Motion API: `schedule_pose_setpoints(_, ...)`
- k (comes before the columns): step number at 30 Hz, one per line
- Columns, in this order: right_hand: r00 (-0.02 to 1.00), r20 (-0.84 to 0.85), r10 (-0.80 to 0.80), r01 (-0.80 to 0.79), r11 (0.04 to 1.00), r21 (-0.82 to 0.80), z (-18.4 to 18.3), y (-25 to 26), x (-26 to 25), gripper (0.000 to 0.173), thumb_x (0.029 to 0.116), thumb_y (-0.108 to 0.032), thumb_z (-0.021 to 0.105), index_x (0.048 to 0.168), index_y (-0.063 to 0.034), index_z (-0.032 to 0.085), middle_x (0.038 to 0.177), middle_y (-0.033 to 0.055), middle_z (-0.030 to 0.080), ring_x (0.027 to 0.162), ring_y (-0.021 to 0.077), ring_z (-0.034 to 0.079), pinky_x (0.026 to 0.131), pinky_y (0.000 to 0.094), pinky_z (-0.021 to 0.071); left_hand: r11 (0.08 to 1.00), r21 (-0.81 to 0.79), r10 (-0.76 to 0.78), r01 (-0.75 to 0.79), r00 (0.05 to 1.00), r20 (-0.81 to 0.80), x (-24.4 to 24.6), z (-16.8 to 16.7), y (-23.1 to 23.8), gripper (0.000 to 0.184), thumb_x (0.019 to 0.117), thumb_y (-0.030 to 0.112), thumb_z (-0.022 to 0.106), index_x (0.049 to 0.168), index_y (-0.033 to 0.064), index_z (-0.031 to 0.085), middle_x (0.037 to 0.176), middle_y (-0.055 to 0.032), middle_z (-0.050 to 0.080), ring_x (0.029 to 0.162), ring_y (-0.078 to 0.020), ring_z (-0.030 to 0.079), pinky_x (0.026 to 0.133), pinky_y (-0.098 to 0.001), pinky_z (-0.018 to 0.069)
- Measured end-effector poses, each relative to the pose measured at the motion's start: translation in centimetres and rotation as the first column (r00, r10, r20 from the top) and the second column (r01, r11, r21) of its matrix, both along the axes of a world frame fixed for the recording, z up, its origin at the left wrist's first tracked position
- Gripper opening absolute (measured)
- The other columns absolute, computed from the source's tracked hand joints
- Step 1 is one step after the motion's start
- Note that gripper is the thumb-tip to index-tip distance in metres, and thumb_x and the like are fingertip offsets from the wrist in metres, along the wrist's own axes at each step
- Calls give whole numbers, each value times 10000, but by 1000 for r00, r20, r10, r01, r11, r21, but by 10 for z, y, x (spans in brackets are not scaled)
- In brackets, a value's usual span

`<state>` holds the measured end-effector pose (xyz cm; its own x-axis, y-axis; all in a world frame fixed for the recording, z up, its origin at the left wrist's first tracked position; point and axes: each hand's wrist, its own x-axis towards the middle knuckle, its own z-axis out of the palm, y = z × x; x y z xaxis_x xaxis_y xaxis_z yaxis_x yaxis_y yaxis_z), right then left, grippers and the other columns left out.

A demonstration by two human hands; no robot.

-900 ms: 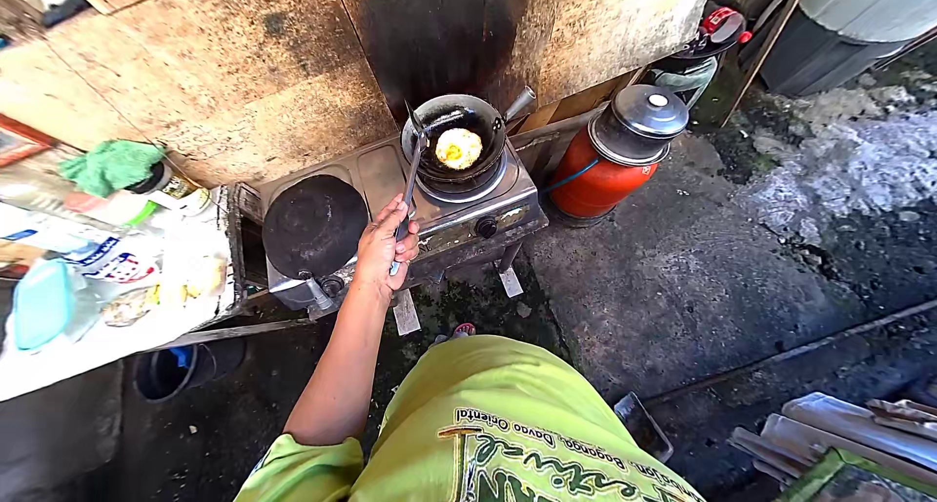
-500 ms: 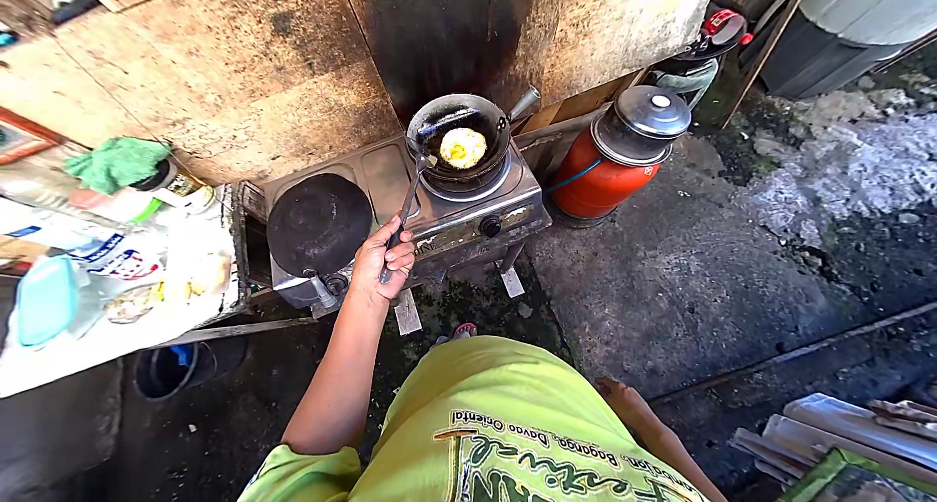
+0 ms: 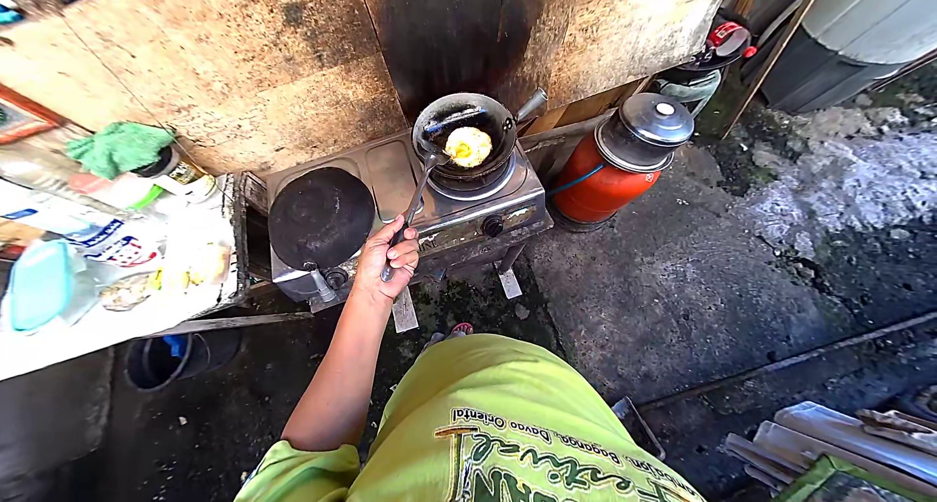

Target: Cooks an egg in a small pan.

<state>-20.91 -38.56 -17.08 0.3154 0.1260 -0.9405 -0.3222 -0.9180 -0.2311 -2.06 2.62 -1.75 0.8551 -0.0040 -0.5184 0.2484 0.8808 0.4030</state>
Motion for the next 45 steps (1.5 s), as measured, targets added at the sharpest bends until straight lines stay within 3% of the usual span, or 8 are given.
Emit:
schedule_pose_setpoints(5,993,119,26,-24,1000,-15,-106,-45,-16,455,1065,-347,530,1385,-36,621,1331,267,652,1268,431,615,1088,601,460,1000,-4,-5,5,1000,31,0,6,-1,216,1100,237,413,1108,88,569,737,2,544,398,8,424,356,-90,374)
schedule_pose_setpoints(19,998,31,50,-49,999,-12,-96,-39,11,444,1107,-265,455,1478,-34,535,1456,258,570,1378,415,532,1153,582,388,969,237,-144,75,947,287,-4,42,-7,320,1132,255,362,1397,148,505,745,36,534,397,35,396,357,-81,361)
schedule_pose_setpoints(23,999,39,-22,23,1000,-22,-118,-48,2,424,1091,-275,485,1459,-83,571,1434,224,601,1363,390,554,1153,572,402,256,947,-319,192,942,-105,18,28,-14,469,1077,175,559,1537,133,475,779,-32,623,489,-72,456,444,-206,383)
schedule_pose_setpoints(25,997,77,-11,12,1000,-24,-146,-62,-6,439,1074,-342,493,1455,-145,587,1407,190,633,1329,378,589,1128,587,435,-248,927,-357,282,863,-359,39,20,-12,517,1069,231,573,1568,168,456,954,-146,708,785,-258,664,762,-441,551)
schedule_pose_setpoints(28,996,92,-16,18,1000,-16,-164,-69,-5,444,1048,-362,519,1424,-144,612,1341,189,674,1266,386,631,1076,611,472,-594,741,-335,314,741,-582,70,10,-19,527,1073,218,524,1588,182,421,1225,-250,691,1137,-433,670,993,-627,493)
schedule_pose_setpoints(34,998,48,-33,37,995,-93,-66,-30,15,427,1099,-268,495,1472,-70,555,1429,229,606,1375,380,548,1162,565,392,-755,578,-313,310,604,-733,110,-10,-40,494,1036,166,544,1526,122,501,1328,-245,646,1254,-432,613,1018,-633,482)
schedule_pose_setpoints(39,989,150,2,-3,1000,2,-149,-64,-27,450,1072,-367,475,1395,-98,634,1326,225,673,1269,416,623,1075,616,474,-776,557,-317,295,581,-750,127,-6,-46,458,990,138,586,1445,85,580,1317,-245,647,1243,-432,614,994,-650,488)
schedule_pose_setpoints(45,996,-16,-88,88,996,-36,-63,-34,-3,426,1091,-228,496,1473,-46,548,1446,253,581,1367,413,543,1145,571,401,-782,561,-340,271,569,-749,149,18,-39,440,990,123,604,1423,49,597,1326,-243,642,1283,-420,586,1063,-622,449)
